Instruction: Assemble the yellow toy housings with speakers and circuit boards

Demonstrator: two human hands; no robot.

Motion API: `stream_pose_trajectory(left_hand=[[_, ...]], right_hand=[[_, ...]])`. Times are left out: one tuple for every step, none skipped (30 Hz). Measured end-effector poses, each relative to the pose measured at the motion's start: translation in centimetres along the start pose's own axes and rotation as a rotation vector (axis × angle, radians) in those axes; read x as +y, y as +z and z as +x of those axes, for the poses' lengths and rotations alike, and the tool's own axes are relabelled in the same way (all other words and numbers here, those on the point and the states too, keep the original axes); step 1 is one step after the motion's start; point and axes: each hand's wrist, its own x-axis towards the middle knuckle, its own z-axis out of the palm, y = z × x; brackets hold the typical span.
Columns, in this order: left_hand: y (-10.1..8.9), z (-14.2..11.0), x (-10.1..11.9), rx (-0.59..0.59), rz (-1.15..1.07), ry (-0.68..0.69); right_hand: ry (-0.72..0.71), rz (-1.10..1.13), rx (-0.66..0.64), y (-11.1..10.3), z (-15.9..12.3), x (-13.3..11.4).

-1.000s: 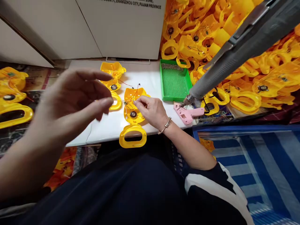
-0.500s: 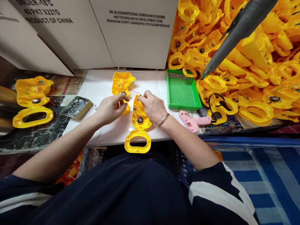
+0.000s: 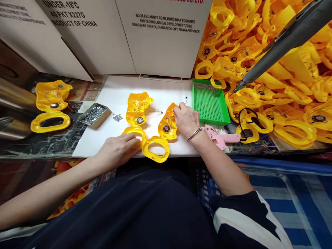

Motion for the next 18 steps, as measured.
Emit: stream_pose_trajectory(left_hand=[[0.1, -0.7, 0.2, 0.014, -0.011, 0.037], [0.2, -1.3, 0.5, 0.026, -0.019, 0.077], [0.2, -1.7, 0.7, 0.032, -0.024, 0.117], [0.3, -2.0, 0.9, 0.035, -0.023, 0.153], [0.4, -2.2, 1.1, 0.037, -0.018, 0.185], [0.4, -2.2, 1.2, 0.040, -0.010, 0.206], [0.5, -2.2, 1.3, 0.043, -0.002, 0.221], [0.6, -2.2, 1.3, 0.046, 0.002, 0.238], [0.6, -2.1, 1.3, 0.051, 0.003, 0.258], [0.7, -2.1, 1.3, 0.057, -0.001, 0.283], [0.8, -2.0, 1.2, 0.061, -0.007, 0.310], [0.9, -2.0, 1.2, 0.063, -0.015, 0.336], [1.0, -2.0, 1.1, 0.062, -0.025, 0.355], [1.1, -2.0, 1.0, 0.057, -0.036, 0.363], [1.2, -2.1, 0.9, 0.050, -0.050, 0.362], [1.2, -2.2, 0.9, 0.041, -0.068, 0.357], [1.2, -2.2, 0.8, 0.034, -0.093, 0.351], [1.2, -2.2, 0.6, 0.032, -0.136, 0.343]], right_hand=[[0.001, 0.017, 0.029, -0.1, 0.0, 0.1], [-0.008, 0.044, 0.066, -0.3, 0.0, 0.0], [-0.035, 0.085, 0.103, -0.5, 0.0, -0.3], [-0.085, 0.138, 0.129, -0.7, 0.0, -0.7], [-0.162, 0.197, 0.130, -0.8, 0.0, -1.3], [-0.259, 0.250, 0.102, -0.9, 0.0, -2.0], [-0.364, 0.283, 0.045, -1.0, 0.0, -2.9], [-0.457, 0.290, -0.024, -1.1, 0.0, -3.7], [-0.526, 0.269, -0.094, -1.1, 0.0, -4.5], [-0.568, 0.228, -0.152, -1.2, 0.1, -5.1], [-0.589, 0.180, -0.195, -1.2, 0.1, -5.7], [-0.597, 0.135, -0.222, -1.3, 0.2, -6.2], [-0.605, 0.099, -0.243, -1.3, 0.3, -6.5], [-0.615, 0.074, -0.260, -1.4, 0.4, -6.7], [-0.628, 0.061, -0.276, -1.5, 0.6, -6.8], [-0.635, 0.063, -0.288, -1.5, 0.7, -6.8], [-0.635, 0.083, -0.297, -1.6, 0.8, -6.9], [-0.627, 0.118, -0.301, -1.6, 1.0, -6.8]])
